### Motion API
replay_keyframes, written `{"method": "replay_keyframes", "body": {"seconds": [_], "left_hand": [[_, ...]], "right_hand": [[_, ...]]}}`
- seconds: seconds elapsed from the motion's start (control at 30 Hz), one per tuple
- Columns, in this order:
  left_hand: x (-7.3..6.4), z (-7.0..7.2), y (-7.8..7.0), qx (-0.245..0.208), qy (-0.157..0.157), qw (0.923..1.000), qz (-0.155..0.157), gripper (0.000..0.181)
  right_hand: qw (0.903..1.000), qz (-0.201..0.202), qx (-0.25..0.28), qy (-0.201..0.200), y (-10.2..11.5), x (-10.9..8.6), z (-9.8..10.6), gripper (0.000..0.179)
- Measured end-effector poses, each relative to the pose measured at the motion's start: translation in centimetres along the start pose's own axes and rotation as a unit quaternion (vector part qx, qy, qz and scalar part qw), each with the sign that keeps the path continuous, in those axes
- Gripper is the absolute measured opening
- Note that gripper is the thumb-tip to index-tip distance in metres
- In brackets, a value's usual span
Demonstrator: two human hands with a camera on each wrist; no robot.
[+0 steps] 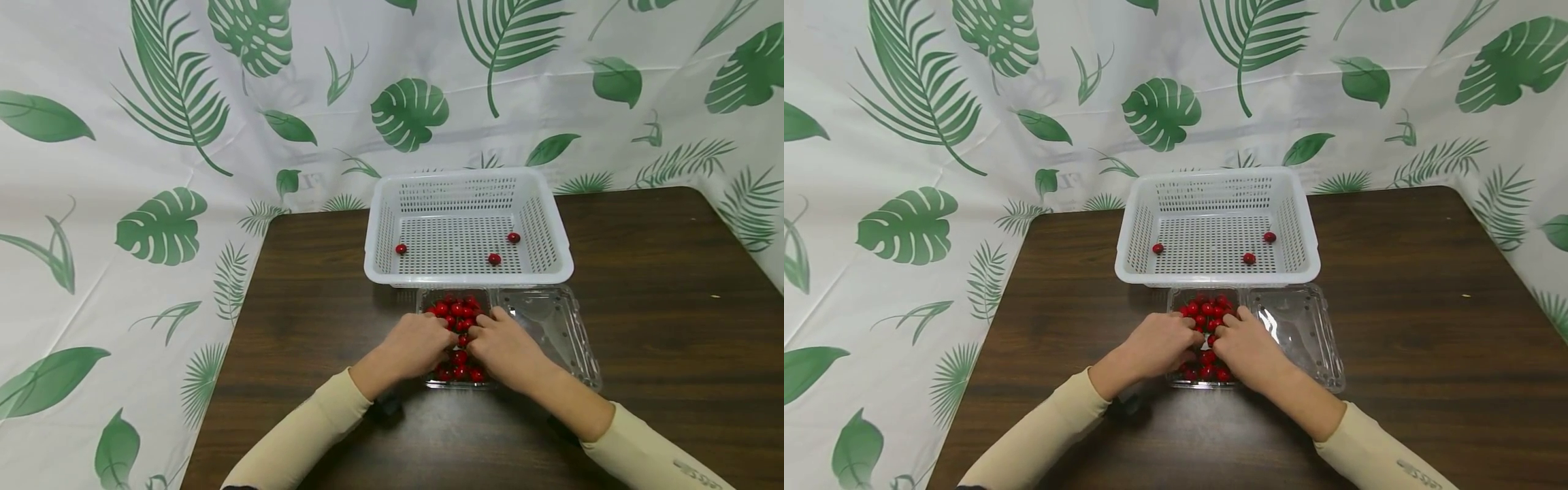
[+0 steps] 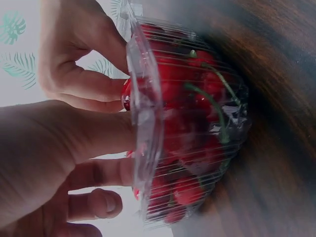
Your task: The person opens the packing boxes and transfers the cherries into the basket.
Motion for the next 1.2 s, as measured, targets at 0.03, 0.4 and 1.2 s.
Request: {"method": "replay_keyframes", "body": {"seconds": [0.03, 0.4, 1.2], "left_hand": [[0.0, 0.0, 0.0, -0.002, -0.002, 1.0, -0.002, 0.005], [-0.2, 0.5, -0.5, -0.017, -0.053, 0.998, -0.028, 0.012], [-1.2, 2.6, -0.3, -0.05, -0.078, 0.9954, -0.025, 0.009]], "right_hand": [[1.0, 0.0, -0.003, 0.0, 0.0, 0.0, 0.0, 0.017], [0.9982, 0.01, -0.06, 0.004, 0.4, 0.0, 0.2, 0.024], [0.9996, -0.012, 0.007, -0.023, -0.5, 0.1, 1.8, 0.022]]}}
Point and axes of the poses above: each hand's wrist, its own x-axis towards the middle knuckle, its own z-axis out of the back of the hand, y = z × x, the point moved 8 cm from there along x, towards the middle knuckle, and after that the axes turned 10 degrees about -x, right-handed, at the moved point
